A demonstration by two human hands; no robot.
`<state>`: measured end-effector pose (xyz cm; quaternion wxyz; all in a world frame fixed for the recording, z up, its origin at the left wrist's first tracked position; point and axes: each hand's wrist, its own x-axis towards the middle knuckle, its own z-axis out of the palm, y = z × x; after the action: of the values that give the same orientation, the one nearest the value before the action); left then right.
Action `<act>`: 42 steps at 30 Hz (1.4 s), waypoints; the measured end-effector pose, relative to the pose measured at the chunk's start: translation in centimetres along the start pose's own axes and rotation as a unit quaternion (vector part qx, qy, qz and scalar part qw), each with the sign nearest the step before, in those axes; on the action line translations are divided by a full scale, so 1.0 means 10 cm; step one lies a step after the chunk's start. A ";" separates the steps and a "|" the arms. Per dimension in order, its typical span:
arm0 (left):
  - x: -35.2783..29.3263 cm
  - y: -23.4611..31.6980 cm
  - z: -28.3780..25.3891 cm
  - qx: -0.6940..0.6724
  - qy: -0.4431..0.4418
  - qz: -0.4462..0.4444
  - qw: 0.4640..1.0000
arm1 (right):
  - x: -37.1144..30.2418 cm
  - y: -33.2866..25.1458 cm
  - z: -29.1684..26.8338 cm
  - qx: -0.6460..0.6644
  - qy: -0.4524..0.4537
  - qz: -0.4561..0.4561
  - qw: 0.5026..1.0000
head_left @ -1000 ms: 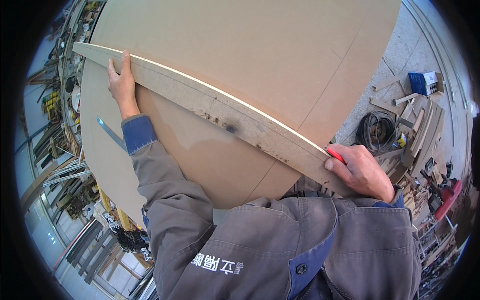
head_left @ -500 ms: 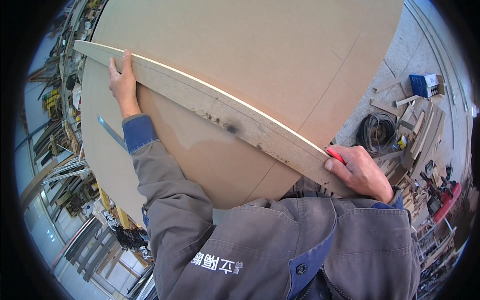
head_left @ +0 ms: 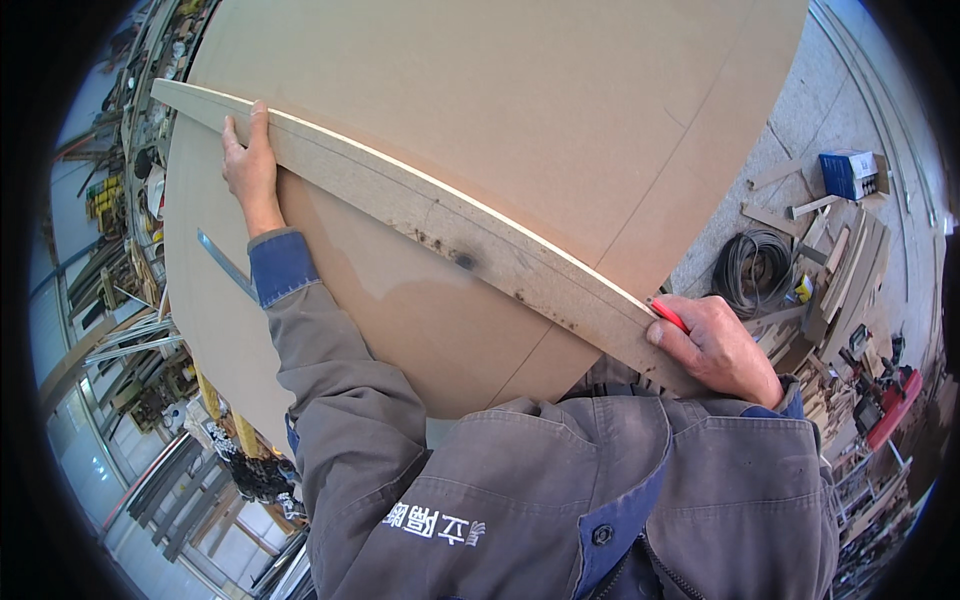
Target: The person measures and marks a large sheet of plywood using a tape measure, a red marker, and a straightedge. They repeatedly measure distances, mark points, and draw straight lines across the board surface in a workshop setting.
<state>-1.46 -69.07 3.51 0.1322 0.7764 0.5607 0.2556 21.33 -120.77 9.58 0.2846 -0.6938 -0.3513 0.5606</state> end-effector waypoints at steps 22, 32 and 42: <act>-0.22 0.31 -0.13 0.029 -0.002 -0.038 0.999 | -0.04 -0.08 0.03 0.002 0.033 0.016 0.999; -0.24 0.34 -0.09 0.016 -0.011 -0.046 0.999 | -0.04 -0.07 0.02 -0.012 0.040 0.001 0.999; -0.23 0.32 -0.09 0.035 -0.016 -0.044 0.998 | -0.05 -0.08 0.04 -0.014 0.044 -0.003 0.999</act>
<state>0.05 -72.35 5.29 0.1249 0.7590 0.6008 0.2177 20.75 -120.74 10.40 0.2919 -0.7204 -0.3480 0.5241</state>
